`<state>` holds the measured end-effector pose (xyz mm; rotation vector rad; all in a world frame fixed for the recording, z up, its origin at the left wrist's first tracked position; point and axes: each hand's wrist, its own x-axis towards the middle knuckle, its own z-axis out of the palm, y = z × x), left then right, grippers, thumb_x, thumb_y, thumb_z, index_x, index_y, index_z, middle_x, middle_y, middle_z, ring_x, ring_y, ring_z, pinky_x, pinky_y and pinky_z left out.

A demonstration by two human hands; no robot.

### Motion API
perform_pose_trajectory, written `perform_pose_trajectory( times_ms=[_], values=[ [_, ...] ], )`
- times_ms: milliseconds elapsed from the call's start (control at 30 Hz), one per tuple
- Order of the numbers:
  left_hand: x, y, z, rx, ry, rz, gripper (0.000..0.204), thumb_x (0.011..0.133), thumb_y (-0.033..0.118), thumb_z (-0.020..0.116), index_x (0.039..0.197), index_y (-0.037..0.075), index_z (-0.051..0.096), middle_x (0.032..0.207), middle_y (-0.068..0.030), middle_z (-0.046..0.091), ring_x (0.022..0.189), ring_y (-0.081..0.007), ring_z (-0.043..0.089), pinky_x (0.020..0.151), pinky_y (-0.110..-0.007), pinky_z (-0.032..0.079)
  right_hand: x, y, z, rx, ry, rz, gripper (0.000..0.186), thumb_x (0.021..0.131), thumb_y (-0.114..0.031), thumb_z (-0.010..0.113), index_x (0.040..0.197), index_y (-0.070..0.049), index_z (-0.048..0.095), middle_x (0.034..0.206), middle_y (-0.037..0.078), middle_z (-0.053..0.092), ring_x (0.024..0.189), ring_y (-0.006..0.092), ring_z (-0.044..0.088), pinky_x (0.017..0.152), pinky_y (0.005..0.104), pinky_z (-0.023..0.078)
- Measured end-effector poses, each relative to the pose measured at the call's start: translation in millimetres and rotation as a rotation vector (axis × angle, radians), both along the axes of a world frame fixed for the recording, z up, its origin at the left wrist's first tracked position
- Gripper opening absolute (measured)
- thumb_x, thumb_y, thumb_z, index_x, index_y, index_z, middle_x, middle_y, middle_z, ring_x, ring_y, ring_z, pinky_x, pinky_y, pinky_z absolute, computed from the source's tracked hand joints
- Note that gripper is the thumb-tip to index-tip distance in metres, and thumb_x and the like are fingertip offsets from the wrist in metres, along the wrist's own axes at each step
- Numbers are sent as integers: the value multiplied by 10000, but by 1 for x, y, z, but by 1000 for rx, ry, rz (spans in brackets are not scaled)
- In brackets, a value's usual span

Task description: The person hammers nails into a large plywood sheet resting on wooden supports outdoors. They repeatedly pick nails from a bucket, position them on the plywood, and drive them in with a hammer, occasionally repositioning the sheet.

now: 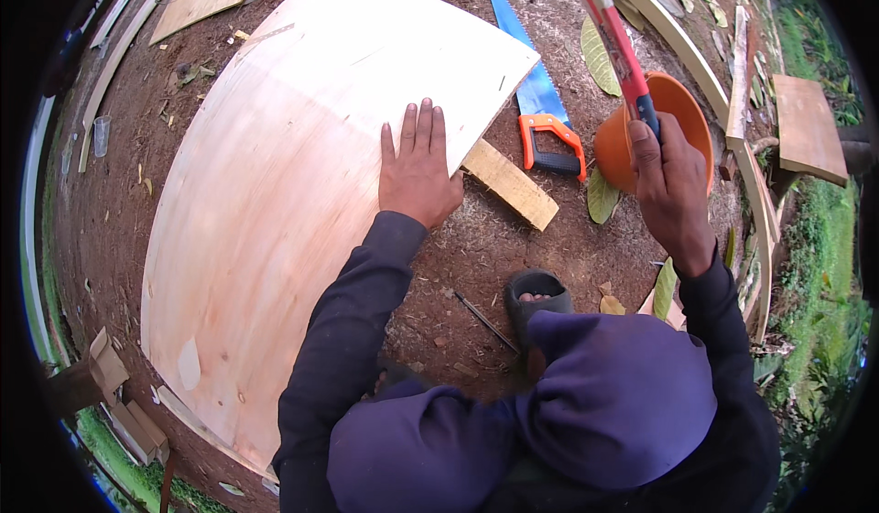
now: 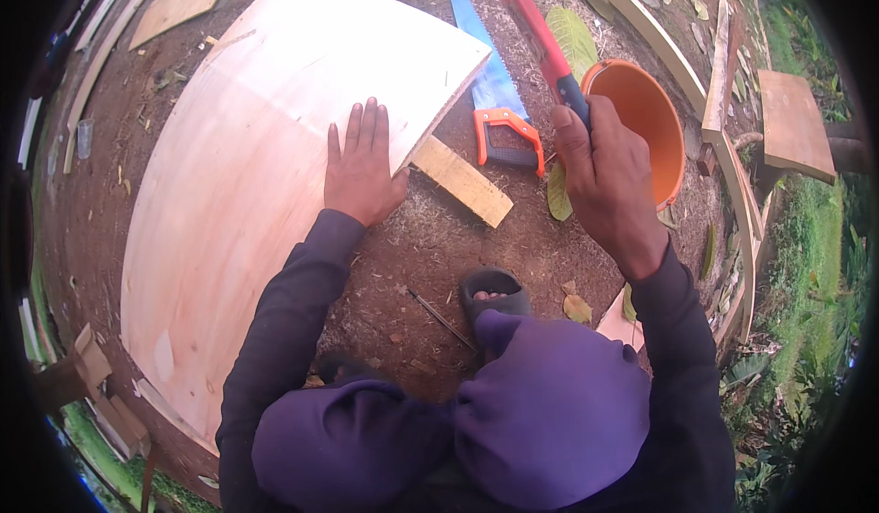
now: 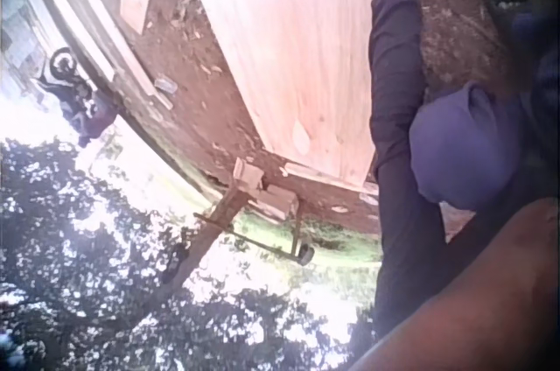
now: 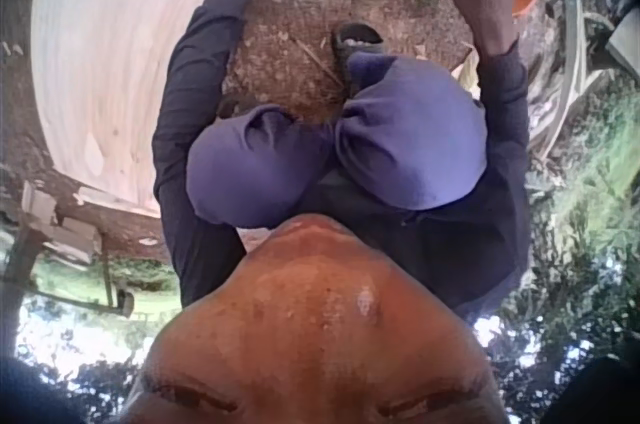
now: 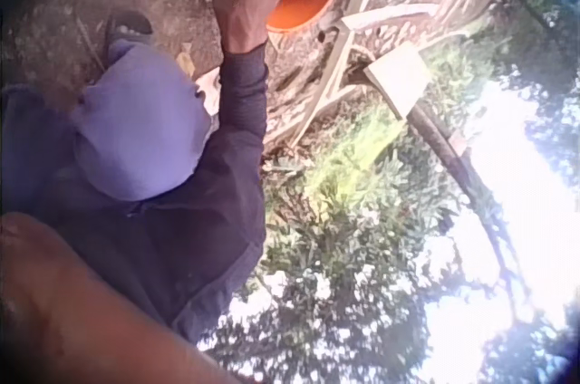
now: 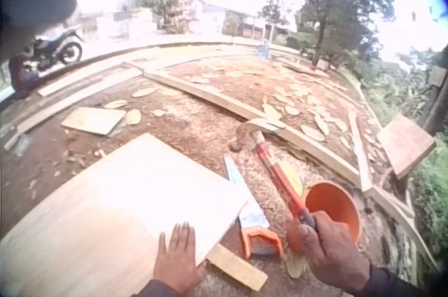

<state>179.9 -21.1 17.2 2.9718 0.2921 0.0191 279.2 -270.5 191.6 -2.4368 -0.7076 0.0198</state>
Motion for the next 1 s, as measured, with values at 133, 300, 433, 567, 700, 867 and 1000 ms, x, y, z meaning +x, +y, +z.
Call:
perform_pose_trajectory(
  times_ms=[133,300,433,567,700,867,1000],
  values=[
    [-5,4,-2,4,-9,14,953,901,414,646,1629,7,186,1713,-167,167,1600,-300,112,1279,-548,92,-8,18,20,359,-30,-60,316,1097,-303,507,1018,-1,555,698,172,541,614,363,586,577,432,428],
    [1,-3,2,-17,-6,-7,955,901,421,646,1631,14,183,1713,-160,170,1599,-296,120,1278,-548,109,9,-18,-69,-338,94,181,339,1082,-322,523,978,1,522,743,257,577,701,489,597,651,569,418],
    [0,-3,3,13,23,10,940,911,420,639,1634,29,182,1715,-147,173,1598,-287,127,1281,-544,104,6,-1,-27,-105,33,143,314,1082,-281,534,945,2,534,683,216,551,656,440,586,612,506,425],
    [-6,4,0,12,14,31,941,914,424,634,1635,27,178,1715,-147,172,1599,-283,126,1282,-540,92,1,24,28,551,63,74,409,1136,-356,403,1159,25,548,800,28,514,520,52,448,467,221,374],
    [0,-3,-1,-11,-9,5,942,912,420,637,1634,24,180,1713,-150,179,1598,-284,128,1283,-537,90,7,-2,-32,379,-69,61,387,1128,-369,418,1092,-5,544,738,30,526,533,100,488,494,288,408],
    [8,1,4,4,5,11,947,903,415,645,1633,25,184,1713,-150,177,1597,-284,131,1286,-531,90,20,-13,-65,-191,15,105,362,1085,-327,535,945,6,537,671,209,561,633,425,598,616,497,438],
    [-4,2,-3,-13,-4,25,941,901,403,643,1633,26,188,1712,-150,183,1598,-285,127,1286,-529,92,7,18,12,467,90,-33,366,1116,-341,485,1008,-8,591,654,-7,522,516,71,466,475,267,356]
  ],
)
